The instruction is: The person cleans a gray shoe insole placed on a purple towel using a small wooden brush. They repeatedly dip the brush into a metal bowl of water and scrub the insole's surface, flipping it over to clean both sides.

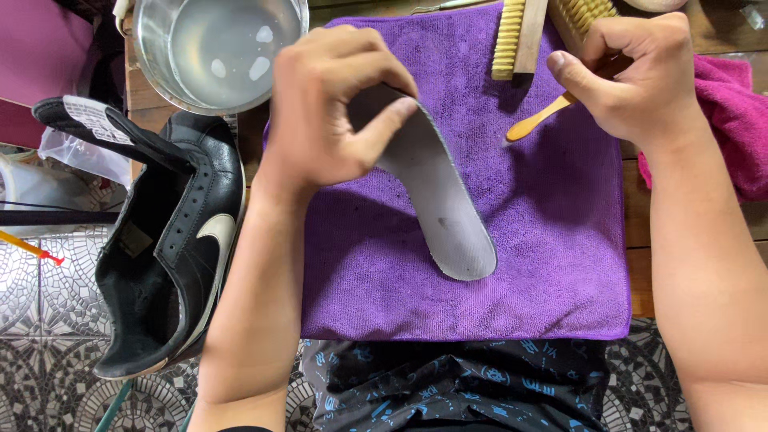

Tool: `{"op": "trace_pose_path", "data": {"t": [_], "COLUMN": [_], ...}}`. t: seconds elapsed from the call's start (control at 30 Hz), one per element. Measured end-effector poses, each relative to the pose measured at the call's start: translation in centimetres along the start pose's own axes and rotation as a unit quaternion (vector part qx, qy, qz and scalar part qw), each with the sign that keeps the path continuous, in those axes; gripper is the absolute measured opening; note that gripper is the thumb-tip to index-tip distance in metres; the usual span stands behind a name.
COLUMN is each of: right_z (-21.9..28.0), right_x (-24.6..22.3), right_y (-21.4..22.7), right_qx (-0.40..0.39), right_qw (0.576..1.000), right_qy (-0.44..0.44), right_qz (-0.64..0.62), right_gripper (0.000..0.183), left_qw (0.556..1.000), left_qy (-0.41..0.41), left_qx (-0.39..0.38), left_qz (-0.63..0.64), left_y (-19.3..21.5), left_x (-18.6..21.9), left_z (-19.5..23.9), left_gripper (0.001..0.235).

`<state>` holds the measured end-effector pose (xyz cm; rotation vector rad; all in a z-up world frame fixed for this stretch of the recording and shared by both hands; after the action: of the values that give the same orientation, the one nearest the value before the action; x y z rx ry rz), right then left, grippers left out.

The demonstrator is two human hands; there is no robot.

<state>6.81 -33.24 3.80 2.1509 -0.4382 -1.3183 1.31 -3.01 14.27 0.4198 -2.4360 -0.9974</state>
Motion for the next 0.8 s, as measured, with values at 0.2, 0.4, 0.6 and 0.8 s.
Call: {"op": "trace_pose_path", "data": {"t": [0.2, 0.4, 0.6, 0.8], "right_z": [0.0, -0.1, -0.8, -0.2], "right_x": [1.8, 0.6, -3.5, -2.3], "right_y": [0.7, 1.9, -1.3, -4.1], "right_qx": [0.011, 0.056, -0.073, -0.088], "right_qw": [1.000, 0.997, 0.997, 0.984], "right_qy": [-0.008, -0.018, 0.039, 0.105], "right_qz": [-0.014, -0.042, -0.013, 0.112], "right_gripper": [0.061, 0.056, 0.047, 0.044], "left_qw": [0.983, 0.938, 0.744, 0.969], "left_qy": [0.153, 0.334, 0.517, 0.134], "left_qx": [0.043, -0.045, -0.349, -0.166], "left_qz": [0.095, 0.084, -0.241, -0.128], "left_y": [1.3, -0.7, -2.4, -5.3], "left_x": [-3.9, -8.0, -8.5, -1.4], "left_z": [1.3, 2.8, 7.3, 0.8], "left_gripper": [0.004, 0.007, 0.034, 0.034]}}
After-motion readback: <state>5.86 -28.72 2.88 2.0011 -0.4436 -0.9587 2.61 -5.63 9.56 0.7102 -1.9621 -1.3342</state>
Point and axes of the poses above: each hand's wrist, its own z-axis away from the middle knuckle, its own y-axis out of the back of the hand, x = y × z, the point moved 9 cm from there along -z, towards the middle knuckle, and after that the axes turned 8 degrees about -z, right-handed, at the moved point
